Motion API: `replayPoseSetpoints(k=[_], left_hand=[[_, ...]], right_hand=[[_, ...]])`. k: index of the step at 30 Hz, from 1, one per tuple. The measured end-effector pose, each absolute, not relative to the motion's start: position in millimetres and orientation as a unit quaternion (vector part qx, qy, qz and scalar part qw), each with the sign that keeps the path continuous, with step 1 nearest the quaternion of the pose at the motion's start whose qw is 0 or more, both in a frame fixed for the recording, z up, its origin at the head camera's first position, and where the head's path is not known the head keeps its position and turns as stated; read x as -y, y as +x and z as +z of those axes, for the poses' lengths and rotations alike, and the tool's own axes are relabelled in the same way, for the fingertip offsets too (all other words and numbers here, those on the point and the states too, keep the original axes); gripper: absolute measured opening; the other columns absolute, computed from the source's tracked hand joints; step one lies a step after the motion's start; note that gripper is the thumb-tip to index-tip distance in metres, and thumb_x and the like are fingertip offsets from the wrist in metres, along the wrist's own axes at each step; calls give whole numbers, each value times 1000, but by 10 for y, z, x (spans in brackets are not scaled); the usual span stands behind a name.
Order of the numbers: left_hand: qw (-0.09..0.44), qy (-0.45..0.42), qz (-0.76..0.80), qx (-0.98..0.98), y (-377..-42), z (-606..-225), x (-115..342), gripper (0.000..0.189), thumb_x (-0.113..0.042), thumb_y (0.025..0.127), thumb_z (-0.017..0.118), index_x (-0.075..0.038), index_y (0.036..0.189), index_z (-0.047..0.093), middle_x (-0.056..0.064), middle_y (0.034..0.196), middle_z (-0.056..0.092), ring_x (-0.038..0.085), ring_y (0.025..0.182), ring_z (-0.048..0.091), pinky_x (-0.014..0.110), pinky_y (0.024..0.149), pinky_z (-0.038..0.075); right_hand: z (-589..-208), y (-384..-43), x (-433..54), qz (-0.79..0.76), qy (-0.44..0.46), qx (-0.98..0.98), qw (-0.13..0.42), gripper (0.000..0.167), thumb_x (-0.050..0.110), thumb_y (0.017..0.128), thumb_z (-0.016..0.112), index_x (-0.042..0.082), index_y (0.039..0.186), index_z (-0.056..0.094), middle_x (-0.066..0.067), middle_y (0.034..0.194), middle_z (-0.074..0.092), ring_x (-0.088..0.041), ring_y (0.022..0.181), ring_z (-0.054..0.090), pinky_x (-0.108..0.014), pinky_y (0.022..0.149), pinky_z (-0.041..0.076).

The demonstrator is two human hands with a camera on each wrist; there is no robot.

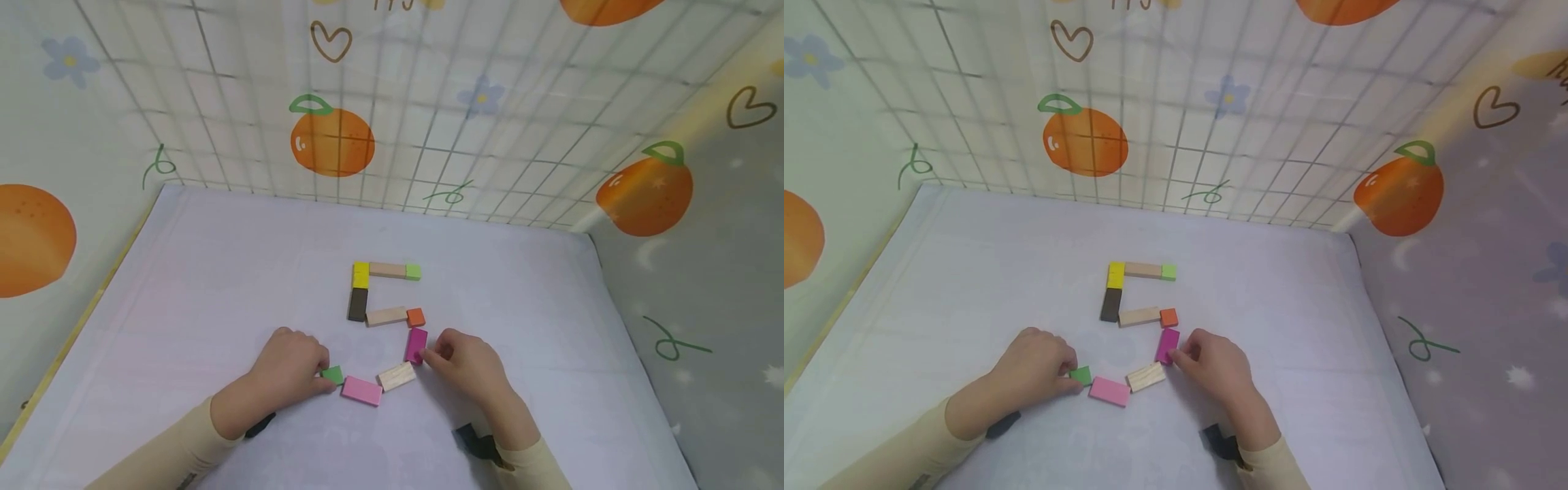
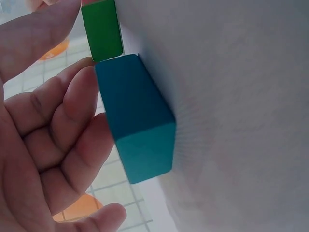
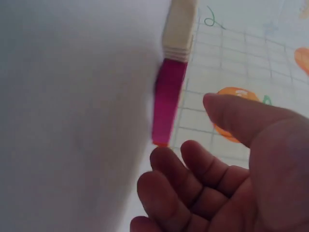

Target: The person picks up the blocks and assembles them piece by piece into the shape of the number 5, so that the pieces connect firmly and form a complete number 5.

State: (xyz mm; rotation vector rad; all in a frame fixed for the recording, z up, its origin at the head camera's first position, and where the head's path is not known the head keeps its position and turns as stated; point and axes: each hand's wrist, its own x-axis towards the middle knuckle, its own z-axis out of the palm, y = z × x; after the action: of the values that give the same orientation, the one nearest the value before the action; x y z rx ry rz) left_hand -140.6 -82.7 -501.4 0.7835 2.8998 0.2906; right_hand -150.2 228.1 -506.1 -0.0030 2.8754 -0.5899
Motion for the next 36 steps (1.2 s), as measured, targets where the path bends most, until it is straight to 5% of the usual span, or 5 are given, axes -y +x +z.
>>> replayPoseSetpoints(k=[12,17,22,31,36], left_hand=[[18,266,85,-960,-1402,-5034,854,13,-32,84,81,-26,73,76,-13,61,62,6,60,52,30,62,37],[31,242,106,-964,-1407,-4973,988,8,-30,85,80,-23,83,77,-11,71,66,9,66,57,31,64,43],[85,182,106,-974,-1392,-4902,1217,26,-34,78,85,-19,97,77,-8,82,67,11,76,61,33,66,49],[110,164,123,-973,-1385,-4976,1317,23,-28,78,85,-17,98,78,-13,67,57,7,68,52,27,59,45],[92,167,118,-974,-1482,-5034,1246,27,-23,84,80,-16,110,78,-6,87,73,12,83,66,31,67,53]], right_hand=[[-4860,-1352,-2010,-162,-65,-983,52,24,39,83,81,20,91,68,8,77,60,-13,71,52,-29,63,45],[-4878,-1296,-1878,-136,-175,-975,18,31,34,77,88,18,98,73,4,94,67,-17,95,59,-37,87,52],[-4876,-1293,-1753,-124,-244,-962,17,45,40,77,87,20,115,73,-1,125,68,-23,126,57,-46,109,45],[-4795,-1381,-1498,-122,-321,-939,15,44,45,84,79,19,120,71,-7,138,61,-29,135,51,-48,114,39],[-4804,-1421,-1448,-107,-329,-938,19,42,44,84,79,18,117,72,-8,137,62,-30,137,50,-47,115,38]])
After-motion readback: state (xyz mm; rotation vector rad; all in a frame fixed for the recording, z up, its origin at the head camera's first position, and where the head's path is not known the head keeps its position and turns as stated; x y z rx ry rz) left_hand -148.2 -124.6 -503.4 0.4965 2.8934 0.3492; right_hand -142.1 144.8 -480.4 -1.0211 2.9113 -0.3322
